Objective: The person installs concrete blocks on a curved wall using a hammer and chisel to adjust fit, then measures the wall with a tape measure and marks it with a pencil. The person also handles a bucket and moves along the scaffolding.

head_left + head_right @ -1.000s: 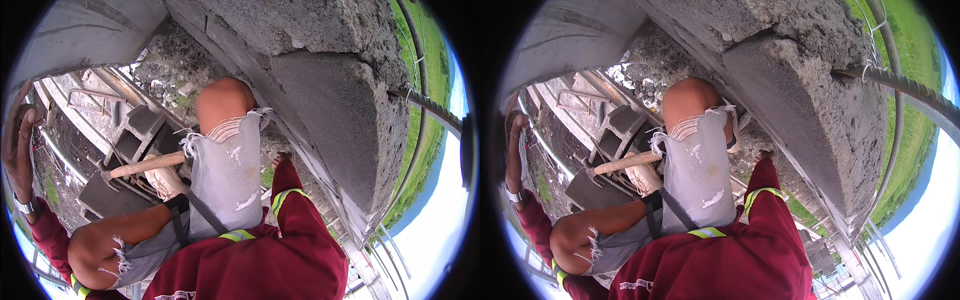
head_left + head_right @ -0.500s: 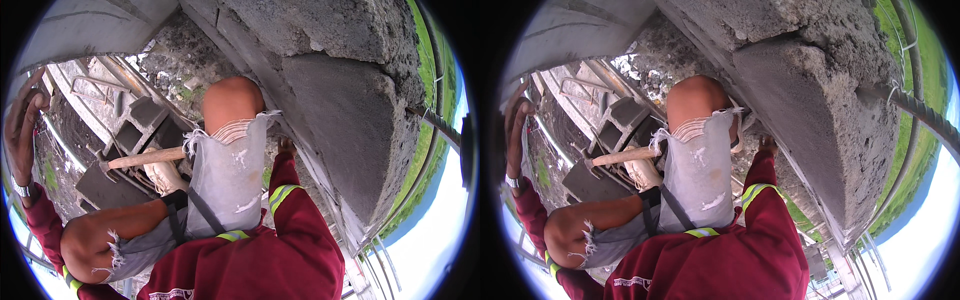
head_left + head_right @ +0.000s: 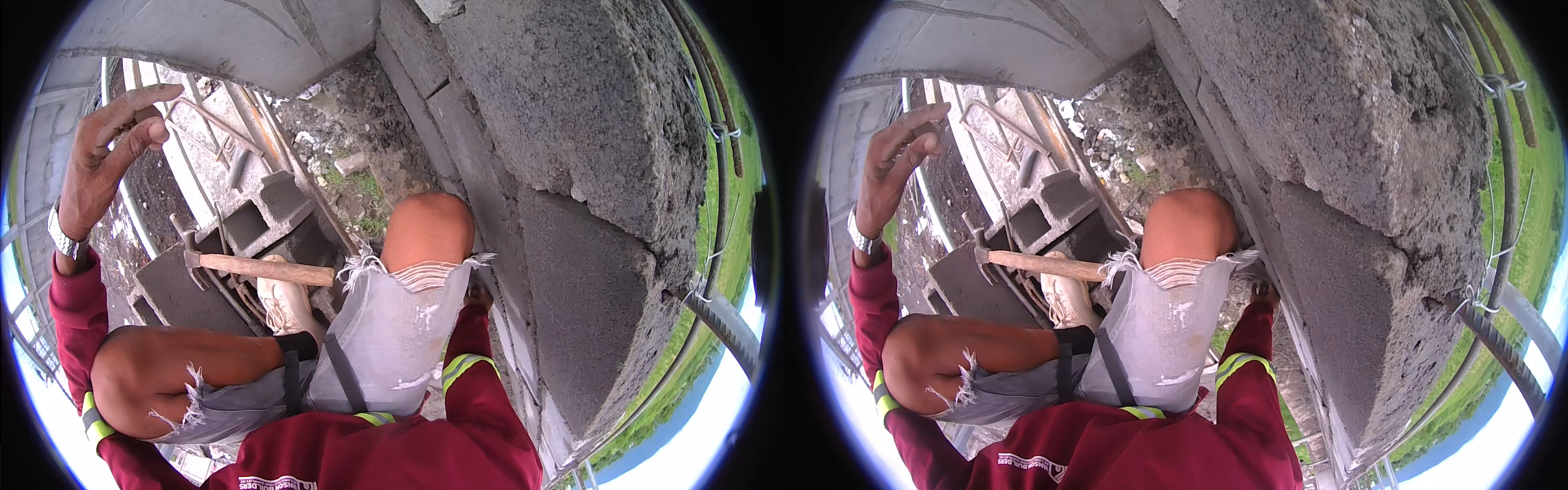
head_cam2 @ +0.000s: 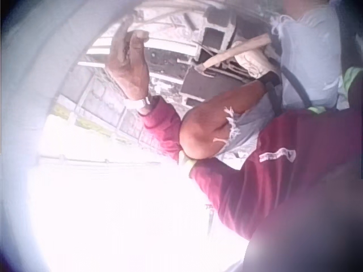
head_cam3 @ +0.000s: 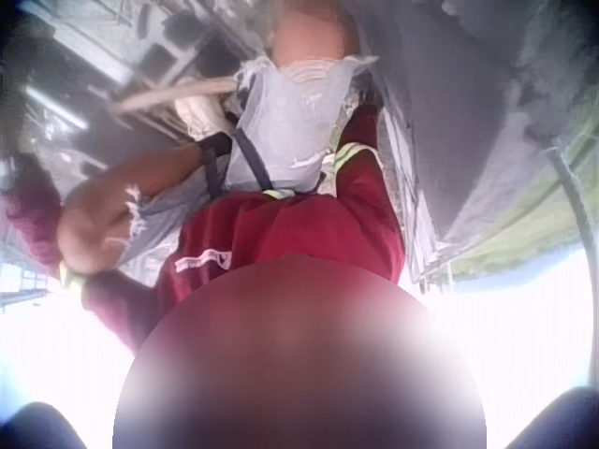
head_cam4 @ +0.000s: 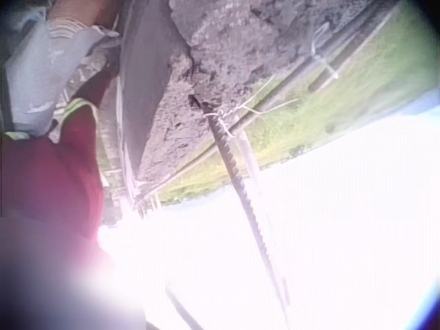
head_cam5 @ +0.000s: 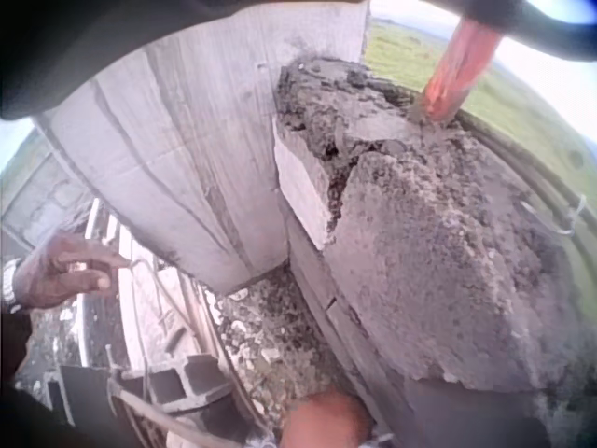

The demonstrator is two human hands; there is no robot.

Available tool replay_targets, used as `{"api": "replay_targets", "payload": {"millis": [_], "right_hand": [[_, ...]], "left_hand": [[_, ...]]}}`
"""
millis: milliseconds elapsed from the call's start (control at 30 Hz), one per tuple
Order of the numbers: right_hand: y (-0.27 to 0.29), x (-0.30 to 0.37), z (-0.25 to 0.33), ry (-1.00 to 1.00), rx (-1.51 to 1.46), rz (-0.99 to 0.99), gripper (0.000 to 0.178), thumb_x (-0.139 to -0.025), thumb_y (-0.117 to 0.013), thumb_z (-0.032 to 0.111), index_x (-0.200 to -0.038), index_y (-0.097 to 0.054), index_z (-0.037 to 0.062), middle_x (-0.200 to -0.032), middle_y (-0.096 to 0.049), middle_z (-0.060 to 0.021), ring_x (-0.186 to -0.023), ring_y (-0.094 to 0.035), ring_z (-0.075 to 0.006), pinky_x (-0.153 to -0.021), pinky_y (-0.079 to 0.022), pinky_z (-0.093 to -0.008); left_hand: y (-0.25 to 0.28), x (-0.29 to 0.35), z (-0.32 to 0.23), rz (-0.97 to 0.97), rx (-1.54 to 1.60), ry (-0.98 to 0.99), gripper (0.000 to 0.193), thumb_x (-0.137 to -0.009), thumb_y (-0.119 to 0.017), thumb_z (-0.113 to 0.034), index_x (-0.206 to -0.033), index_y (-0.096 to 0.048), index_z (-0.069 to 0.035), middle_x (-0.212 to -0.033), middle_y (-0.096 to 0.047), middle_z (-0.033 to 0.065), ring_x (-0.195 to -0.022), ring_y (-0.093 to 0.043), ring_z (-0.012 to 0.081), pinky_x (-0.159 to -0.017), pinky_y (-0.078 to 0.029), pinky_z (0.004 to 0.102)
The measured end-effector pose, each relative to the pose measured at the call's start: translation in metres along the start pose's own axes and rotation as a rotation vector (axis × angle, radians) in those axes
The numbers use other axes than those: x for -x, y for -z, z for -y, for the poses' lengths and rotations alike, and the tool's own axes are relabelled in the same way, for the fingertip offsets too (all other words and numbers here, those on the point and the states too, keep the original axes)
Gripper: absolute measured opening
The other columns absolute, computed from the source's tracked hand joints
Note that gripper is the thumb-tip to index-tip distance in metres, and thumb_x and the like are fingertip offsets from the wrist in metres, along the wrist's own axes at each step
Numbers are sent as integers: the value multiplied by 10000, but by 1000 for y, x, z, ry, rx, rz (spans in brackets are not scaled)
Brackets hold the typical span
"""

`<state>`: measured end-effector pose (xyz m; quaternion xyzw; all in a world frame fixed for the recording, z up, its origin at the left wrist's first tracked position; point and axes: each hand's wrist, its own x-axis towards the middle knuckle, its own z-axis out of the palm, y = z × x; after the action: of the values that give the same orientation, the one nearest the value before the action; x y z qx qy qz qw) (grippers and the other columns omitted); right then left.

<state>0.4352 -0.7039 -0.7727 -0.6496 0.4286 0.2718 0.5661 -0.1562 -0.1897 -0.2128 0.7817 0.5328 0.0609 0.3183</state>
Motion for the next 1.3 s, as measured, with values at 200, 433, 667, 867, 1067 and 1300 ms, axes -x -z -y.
{"api": "replay_targets", "payload": {"millis": [200,433,667,867,1067,1300], "right_hand": [[-9,-26,-16,91,-98,116,412,-1054,-566,226,-1464,-600,208,-1442,-616,-72,-1251,-608,-312,-1089,-490,-625],[-15,-12,-36,70,-48,100,395,-1054,-580,266,-1441,-616,200,-1410,-634,-77,-1224,-618,-307,-1071,-497,-610],[-39,5,-58,17,-61,120,385,-1054,-594,307,-1419,-633,192,-1378,-653,-82,-1196,-628,-301,-1052,-505,-594],[-50,14,-64,-17,-76,146,382,-1054,-607,342,-1400,-647,184,-1350,-668,-86,-1173,-637,-297,-1036,-511,-581],[-66,27,-71,-51,-95,194,385,-1054,-619,376,-1381,-661,177,-1322,-684,-90,-1149,-646,-293,-1020,-517,-568],[-86,47,-83,-83,-128,242,395,-1054,-633,417,-1358,-678,169,-1290,-702,-96,-1122,-657,-287,-1002,-525,-552]], "left_hand": [[9,-6,-11,26,-111,-138,389,-1058,-692,-304,-1318,-732,-17,-983,-758,200,-848,-722,337,-793,-561,428],[-1,-8,-2,82,-50,-127,365,-1057,-686,-273,-1336,-725,-40,-1032,-764,205,-894,-718,361,-851,-557,470],[-7,-11,-2,149,-37,-75,330,-1056,-672,-232,-1338,-729,-69,-1081,-770,207,-937,-752,376,-892,-574,457],[-8,-13,-7,187,-60,-80,343,-1061,-669,-261,-1339,-727,-68,-1116,-763,217,-980,-746,386,-909,-574,458],[-10,-16,-10,179,-46,-103,376,-1070,-657,-302,-1352,-716,-60,-1123,-760,227,-1008,-739,395,-925,-570,462],[-12,-14,-1,193,-26,-102,354,-1066,-654,-268,-1363,-719,-86,-1113,-763,223,-991,-747,392,-909,-579,459]]}}
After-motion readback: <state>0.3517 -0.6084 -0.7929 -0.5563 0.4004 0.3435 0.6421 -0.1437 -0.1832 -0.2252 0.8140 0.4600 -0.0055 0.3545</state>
